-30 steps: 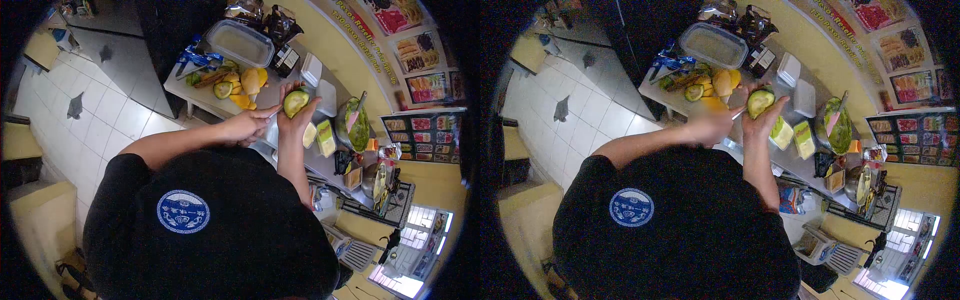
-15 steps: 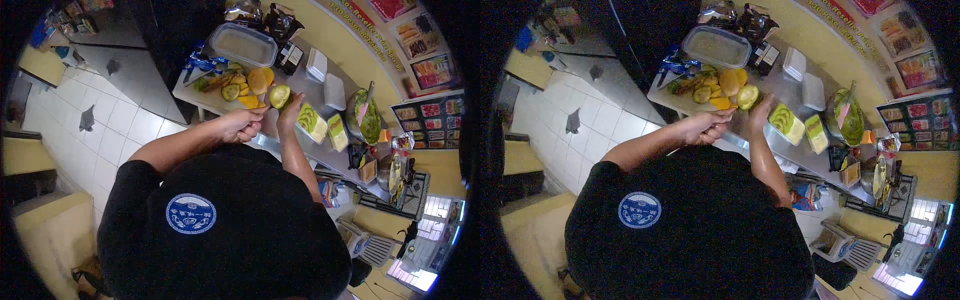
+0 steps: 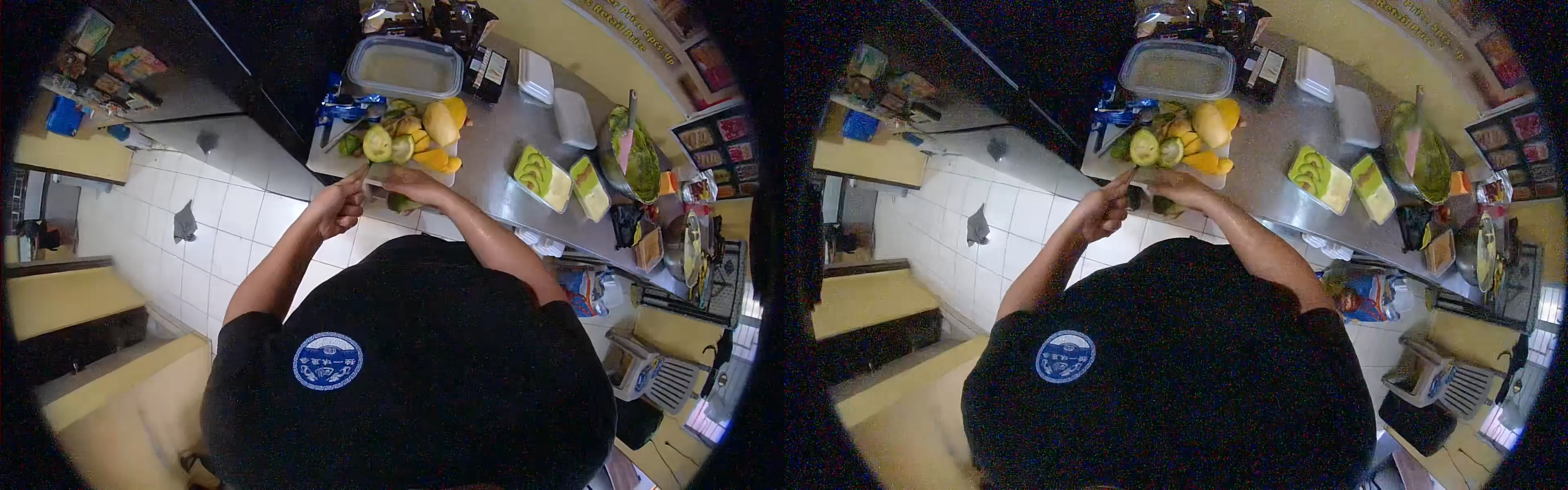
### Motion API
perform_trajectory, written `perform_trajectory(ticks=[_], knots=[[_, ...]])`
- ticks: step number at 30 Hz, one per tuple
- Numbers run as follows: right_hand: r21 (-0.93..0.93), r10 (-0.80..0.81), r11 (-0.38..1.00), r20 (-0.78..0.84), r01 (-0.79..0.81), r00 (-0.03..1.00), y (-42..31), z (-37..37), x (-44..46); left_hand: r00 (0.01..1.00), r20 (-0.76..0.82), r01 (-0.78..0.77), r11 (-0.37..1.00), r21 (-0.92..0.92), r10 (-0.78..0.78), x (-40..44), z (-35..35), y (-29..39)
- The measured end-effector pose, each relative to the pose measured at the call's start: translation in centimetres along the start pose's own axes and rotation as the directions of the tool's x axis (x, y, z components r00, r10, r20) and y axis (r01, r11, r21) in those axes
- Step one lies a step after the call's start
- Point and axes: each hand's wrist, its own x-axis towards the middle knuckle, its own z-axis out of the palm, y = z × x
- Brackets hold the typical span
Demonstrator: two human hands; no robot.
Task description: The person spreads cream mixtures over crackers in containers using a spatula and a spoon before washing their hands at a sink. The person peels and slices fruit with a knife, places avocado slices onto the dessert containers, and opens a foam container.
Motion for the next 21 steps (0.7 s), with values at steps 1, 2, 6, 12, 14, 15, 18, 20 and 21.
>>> perform_trajectory(ticks=[1,2,6,12,14,15,18,20,21], knots=[[0.042,0.172,0.984,-0.030,-0.171,0.985,-2.2,-0.8,0.1,0.999,-0.042,-0.023,1.000,0.017,0.024,-0.5,0.2,0.2],[0.086,0.339,0.939,-0.049,-0.334,0.939,-3.9,-1.4,0.3,0.999,-0.045,-0.024,0.999,0.026,0.025,-0.5,-0.3,0.3],[0.580,0.332,0.799,-0.204,-0.159,0.921,0.6,-2.8,0.7,0.993,-0.071,-0.081,0.986,0.148,0.093,0.1,-1.4,-0.1],[0.651,0.294,0.758,-0.284,-0.042,0.913,3.3,-4.2,1.5,0.568,0.288,-0.128,-0.263,0.956,0.771,4.4,-3.6,-2.9],[0.737,0.324,0.676,-0.338,0.034,0.884,0.7,-3.8,0.3,0.563,0.292,-0.123,-0.271,0.955,0.773,4.7,-3.6,-3.1],[0.739,0.329,0.673,-0.340,0.034,0.881,0.7,-3.6,0.1,0.558,0.294,-0.118,-0.277,0.954,0.776,4.9,-3.6,-3.2],[0.741,0.354,0.671,-0.306,-0.012,0.884,0.7,-3.9,-0.8,0.522,0.228,-0.070,-0.225,0.972,0.822,5.0,-2.5,-1.3],[0.719,0.321,0.695,-0.343,0.027,0.883,0.4,-4.5,-1.4,0.306,0.399,-0.042,-0.406,0.913,0.864,7.0,-3.9,0.6],[0.718,0.343,0.695,-0.380,0.039,0.859,0.4,-4.8,-2.0,0.442,0.299,0.078,-0.368,0.926,0.846,7.4,-3.6,1.8]])
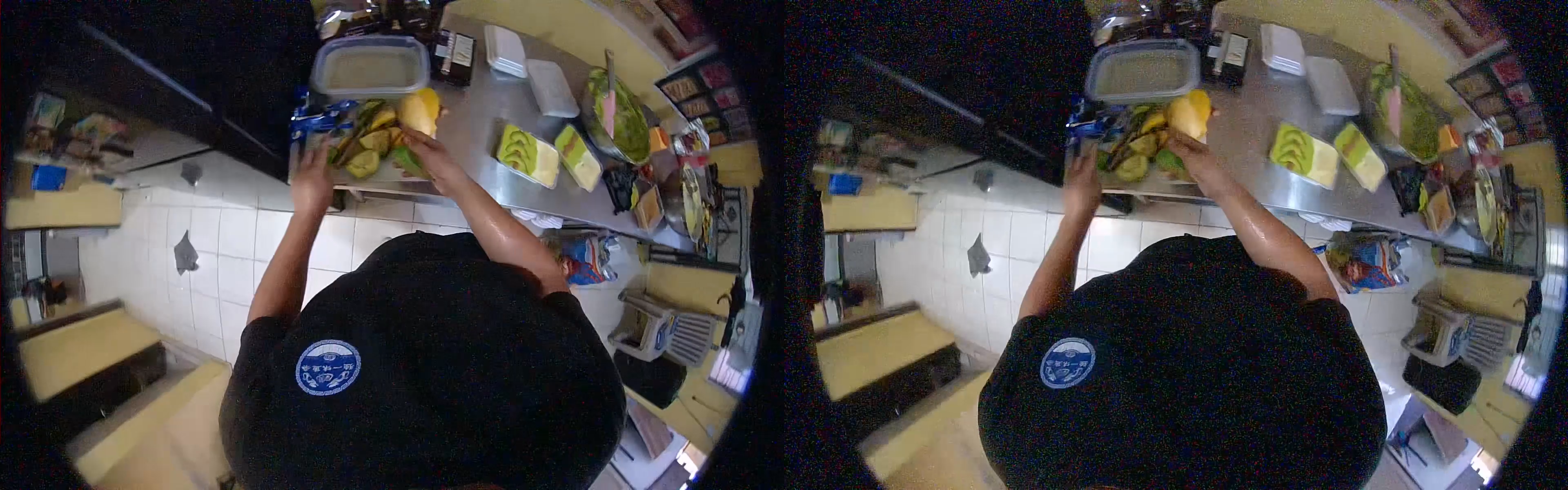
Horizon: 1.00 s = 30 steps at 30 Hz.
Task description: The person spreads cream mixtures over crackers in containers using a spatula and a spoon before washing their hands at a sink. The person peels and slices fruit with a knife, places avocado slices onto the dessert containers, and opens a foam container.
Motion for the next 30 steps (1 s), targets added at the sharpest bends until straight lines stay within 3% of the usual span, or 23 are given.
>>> perform_trajectory(ticks=[1,2,3,4,5,6,7,9,11,12,13,15,16,17,20,22,24,25,26,27,28,29,30], knots=[[0.033,0.050,0.998,0.002,-0.050,0.999,-0.3,-0.4,-0.4,0.999,0.047,0.015,0.983,0.184,-0.024,1.0,1.1,-0.6],[0.071,0.098,0.993,0.006,-0.098,0.995,-0.7,-1.5,-1.0,0.992,0.126,0.007,0.999,0.039,-0.012,2.2,2.9,-2.7],[0.086,0.086,0.993,-0.044,-0.082,0.995,-1.2,-2.8,-2.5,0.989,0.067,-0.142,0.948,0.284,0.129,3.0,2.3,-1.8],[0.198,0.056,0.979,0.002,-0.055,0.998,-1.9,-3.9,-4.2,0.994,-0.027,-0.092,0.966,0.242,0.102,3.5,3.3,-1.8],[0.300,0.004,0.954,0.052,-0.019,0.999,-2.5,-4.2,-6.3,0.979,-0.095,-0.154,0.961,0.229,0.180,3.5,3.0,-2.2],[0.306,-0.012,0.952,0.010,0.009,1.000,-2.8,-5.6,-7.8,0.991,0.004,-0.136,0.980,0.144,0.137,3.8,1.8,-0.8],[0.336,0.071,0.940,-0.021,-0.060,0.997,-2.9,-7.7,-9.8,0.988,0.113,-0.109,0.992,0.063,0.101,4.0,0.5,0.9],[0.401,0.163,0.907,-0.064,-0.124,0.985,-2.2,-12.8,-14.1,0.976,0.146,-0.145,0.983,-0.110,0.160,4.4,1.1,2.2],[0.421,0.198,0.899,-0.146,-0.120,0.969,-0.4,-18.4,-19.0,0.945,0.327,0.031,0.999,-0.045,-0.015,5.2,-0.1,4.6],[0.436,0.240,0.889,-0.182,-0.141,0.953,0.9,-21.3,-21.3,0.967,0.253,-0.035,0.999,-0.027,0.041,5.3,1.1,4.1],[0.447,0.235,0.887,-0.223,-0.115,0.946,3.2,-24.4,-23.4,0.969,0.221,-0.108,0.994,-0.024,0.110,5.3,3.2,2.2],[0.375,0.092,0.919,-0.508,0.124,0.856,8.3,-29.2,-27.4,0.972,0.199,-0.118,0.992,-0.036,0.123,5.6,4.7,1.5],[0.782,0.435,0.591,-0.515,0.197,0.739,8.0,-31.5,-28.3,0.966,0.209,-0.144,0.988,-0.049,0.151,5.8,5.5,0.8],[0.783,0.436,0.583,-0.527,0.217,0.729,8.4,-34.0,-29.3,0.968,0.188,-0.174,0.985,0.019,0.167,5.9,6.4,-0.5],[0.463,0.186,0.662,-0.864,0.589,0.469,11.6,-43.3,-33.6,0.973,0.115,-0.221,0.945,0.240,0.198,6.6,8.4,-3.8],[0.327,0.019,0.650,-0.909,0.686,0.416,10.3,-48.6,-36.7,0.975,0.091,-0.219,0.922,0.320,0.200,7.0,8.1,-3.6],[0.307,0.059,0.560,-0.941,0.770,0.332,8.9,-55.8,-39.3,0.996,0.036,-0.088,0.970,0.226,0.082,7.3,6.4,-2.9],[0.347,0.228,0.510,-0.937,0.787,0.265,6.6,-56.9,-40.2,0.997,0.036,-0.078,0.970,0.230,0.071,7.1,6.4,-3.4],[0.380,0.402,0.454,-0.895,0.806,0.195,4.9,-57.4,-41.1,0.971,0.137,-0.233,0.899,0.370,0.195,7.1,6.1,-4.9],[0.390,0.413,0.454,-0.889,0.801,0.199,6.2,-59.4,-41.7,0.919,0.257,-0.390,0.785,0.481,0.299,7.0,5.6,-6.2],[0.435,0.370,0.527,-0.891,0.730,0.264,7.9,-62.5,-42.0,0.920,0.260,-0.388,0.784,0.485,0.295,6.9,5.5,-6.7],[0.465,0.326,0.600,-0.885,0.651,0.331,8.8,-64.3,-41.9,0.934,0.144,-0.356,0.877,0.322,0.326,6.6,5.8,-7.2],[0.468,0.326,0.604,-0.884,0.645,0.336,8.8,-64.6,-41.2,0.944,0.022,-0.329,0.933,0.142,0.330,6.2,5.9,-7.1]])
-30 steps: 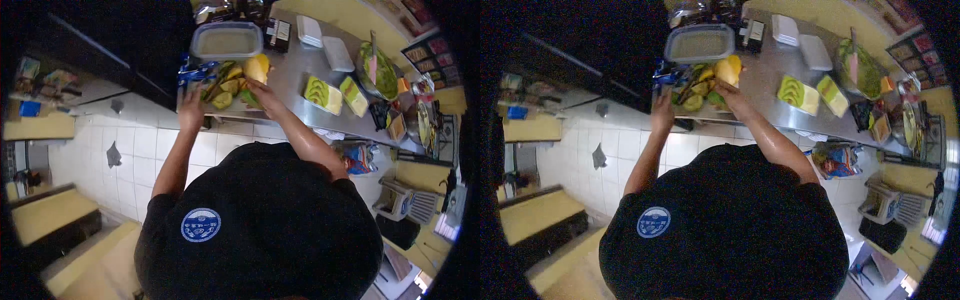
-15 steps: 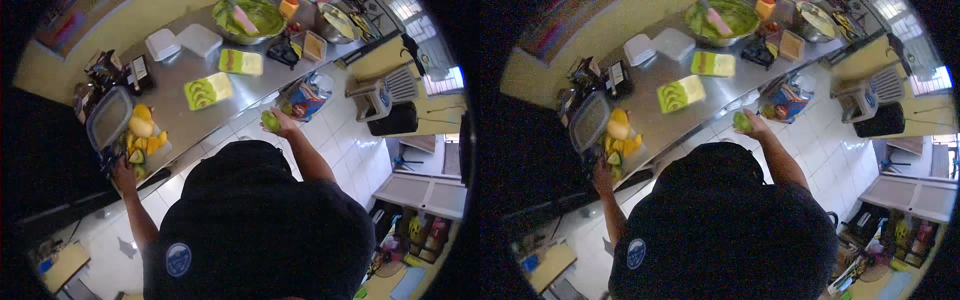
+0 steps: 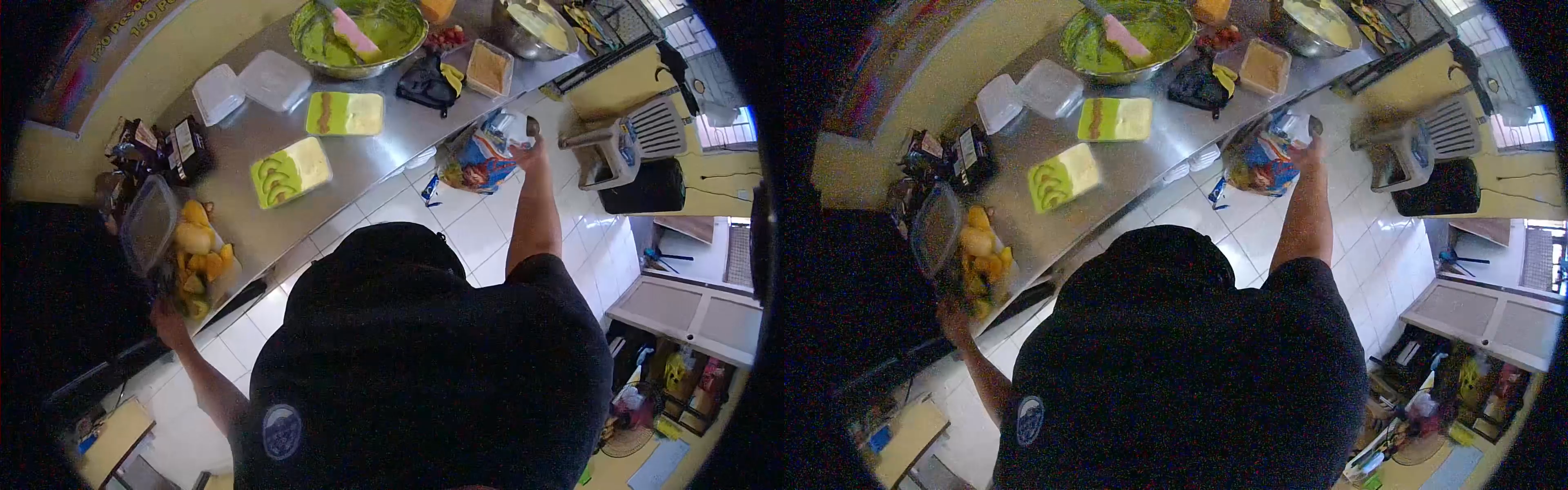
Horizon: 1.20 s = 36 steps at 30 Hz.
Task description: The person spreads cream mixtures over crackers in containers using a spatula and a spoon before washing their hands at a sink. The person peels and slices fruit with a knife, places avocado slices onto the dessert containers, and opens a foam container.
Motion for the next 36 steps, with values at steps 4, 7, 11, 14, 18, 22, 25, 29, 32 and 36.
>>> perform_trajectory(ticks=[4,7,11,14,18,22,25,29,32,36], knots=[[-0.395,-0.318,0.881,-0.084,0.261,0.944,4.2,6.2,-3.2,0.869,0.089,0.490,0.816,-0.308,-0.488,-1.7,-2.7,2.4],[-0.454,-0.855,0.333,0.225,0.826,0.468,7.0,16.1,-11.2,0.809,0.036,0.583,0.808,0.082,-0.587,-1.8,-6.4,6.3],[-0.208,-0.676,0.210,0.675,0.955,0.295,15.6,27.5,-20.5,0.768,-0.022,0.625,0.755,-0.200,-0.641,-4.1,-5.5,4.5],[-0.073,-0.361,0.313,0.913,0.947,0.190,23.5,32.5,-30.4,0.663,0.072,0.737,0.634,-0.232,-0.745,-4.8,-5.6,4.2],[0.092,-0.071,0.421,0.995,0.903,-0.068,33.9,35.5,-39.6,0.690,0.068,0.656,0.583,-0.479,-0.721,-5.5,-9.8,6.2],[-0.037,0.296,0.469,0.948,0.883,-0.117,40.7,36.0,-47.2,0.627,0.054,0.582,0.421,-0.696,-0.777,-5.8,-11.9,8.2],[0.383,0.387,0.349,0.772,0.855,-0.504,48.2,34.7,-48.9,0.585,0.102,0.646,0.386,-0.659,-0.805,-6.7,-11.7,9.5],[0.523,0.617,0.172,0.604,0.835,-0.505,56.4,32.7,-51.1,0.603,0.224,0.680,0.346,-0.647,-0.765,-7.8,-11.7,10.6],[0.511,0.680,-0.004,0.632,0.860,-0.372,58.2,33.3,-51.9,0.647,0.229,0.651,0.371,-0.662,-0.727,-8.4,-10.7,10.8],[0.123,0.582,0.014,0.806,0.992,-0.108,61.2,32.5,-51.6,0.593,0.450,0.717,0.183,-0.673,-0.668,-9.1,-9.1,10.2]])
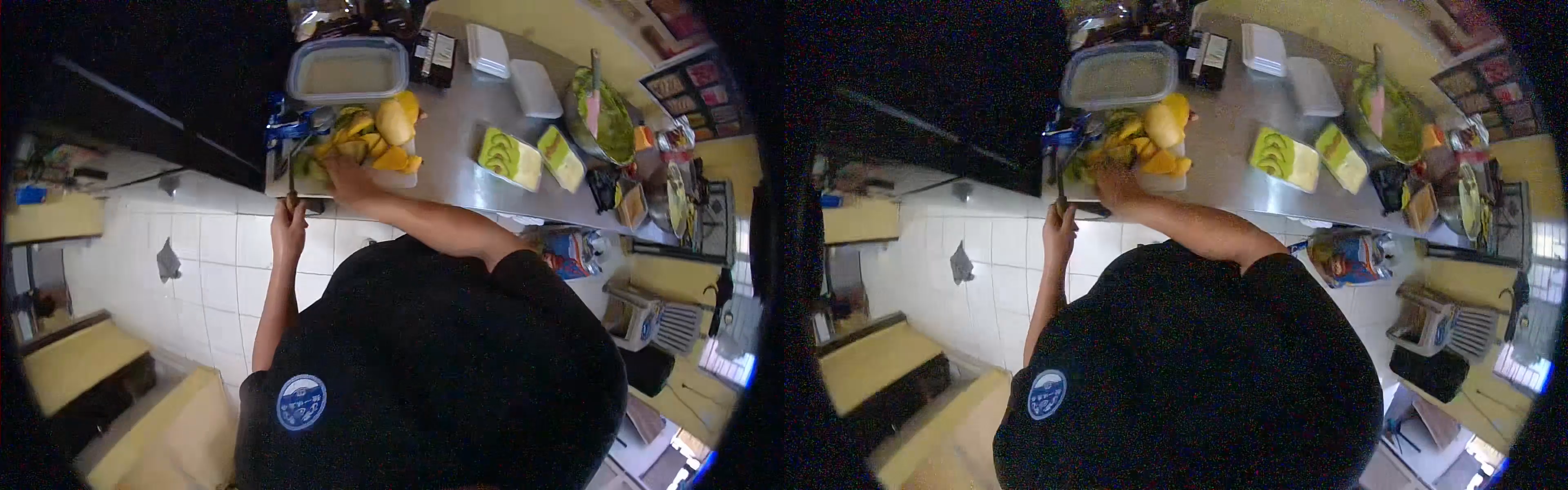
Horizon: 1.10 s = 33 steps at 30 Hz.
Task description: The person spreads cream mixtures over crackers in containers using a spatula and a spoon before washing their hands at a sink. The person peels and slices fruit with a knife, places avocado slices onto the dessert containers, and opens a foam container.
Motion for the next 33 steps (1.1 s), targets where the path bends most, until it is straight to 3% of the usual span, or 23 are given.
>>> perform_trajectory(ticks=[1,2,3,4,5,6,8,9,10,11,12,13,14,15,18,21,22,24,26,29,33], knots=[[0.146,0.109,0.984,-0.068,-0.098,0.992,-0.3,0.6,0.0,0.999,0.026,-0.023,0.999,-0.043,0.024,0.1,0.7,0.2],[0.132,0.131,0.984,-0.079,-0.119,0.988,-1.5,-1.0,-0.4,0.998,0.043,-0.042,0.995,-0.086,0.046,0.3,1.2,0.5],[0.645,0.366,0.697,0.058,-0.315,0.929,-4.5,-4.3,-0.7,0.997,0.062,-0.049,0.994,-0.095,0.055,0.9,1.9,0.4],[0.909,0.464,0.138,0.292,-0.394,0.836,-6.3,-5.9,-0.6,0.987,0.070,-0.135,0.983,-0.128,0.144,1.4,2.5,0.1],[0.946,0.444,0.076,0.250,-0.315,0.860,-1.6,2.0,1.6,0.970,0.072,-0.218,0.963,-0.157,0.231,1.9,2.9,0.0],[0.947,0.453,0.075,0.247,-0.313,0.857,-2.8,0.1,1.2,0.969,0.082,-0.217,0.963,-0.159,0.232,2.2,3.2,0.6],[0.909,0.498,0.230,0.195,-0.346,0.845,-5.1,-3.5,0.4,0.980,-0.004,-0.195,0.972,-0.134,0.197,2.9,3.7,1.8],[0.909,0.500,0.230,0.195,-0.346,0.844,-3.3,-2.0,0.9,0.977,0.019,-0.203,0.949,-0.241,0.214,3.5,3.7,1.2],[0.743,0.412,0.603,0.022,-0.290,0.911,-0.5,0.0,1.4,0.977,0.020,-0.201,0.949,-0.243,0.212,4.2,3.5,0.7],[0.453,0.256,0.872,-0.099,-0.186,0.962,1.1,1.5,1.7,0.966,0.034,-0.251,0.961,-0.114,0.257,4.8,3.3,0.6],[0.455,0.257,0.870,-0.091,-0.189,0.962,0.4,0.3,1.3,0.954,0.055,-0.297,0.955,0.019,0.296,5.3,3.1,0.3],[0.230,0.199,0.957,-0.084,-0.176,0.976,0.3,-1.4,0.5,0.956,0.052,-0.290,0.957,0.021,0.289,5.8,3.2,-0.1],[-0.005,0.139,0.990,-0.062,-0.140,0.988,0.2,-3.0,-0.4,0.905,0.106,-0.424,0.893,0.148,0.412,6.5,3.5,-1.0],[0.002,0.127,0.992,-0.053,-0.127,0.991,0.6,-3.5,-0.8,0.839,0.170,-0.545,0.795,0.267,0.518,7.2,3.4,-1.6],[-0.024,-0.113,0.993,-0.038,0.112,0.993,1.1,-4.2,-1.0,0.885,0.186,-0.462,0.853,0.244,0.426,7.3,3.1,0.1],[0.045,-0.103,0.994,0.087,0.099,0.991,0.6,-5.1,-0.5,0.914,0.011,-0.404,0.903,0.147,0.407,6.6,2.3,1.3],[-0.035,-0.043,0.998,0.113,0.047,0.993,0.8,-4.6,-0.1,0.920,-0.018,-0.385,0.909,0.162,0.392,6.1,1.5,1.6],[-0.115,0.003,0.993,0.146,0.014,0.989,0.9,-3.7,0.4,0.910,0.008,-0.394,0.860,0.325,0.414,4.7,0.1,2.4],[-0.128,-0.129,0.985,-0.095,0.117,0.987,0.6,-3.0,0.7,0.907,0.018,-0.395,0.835,0.384,0.421,4.3,-0.8,1.5],[-0.079,-0.029,0.997,-0.057,0.025,0.998,0.0,-3.0,1.3,0.937,0.077,-0.328,0.787,0.522,0.340,2.2,-1.1,2.6],[0.055,0.029,0.998,0.006,-0.029,1.000,-1.2,-4.0,1.4,0.926,0.047,-0.341,0.774,0.534,0.375,0.9,-0.4,2.7]])
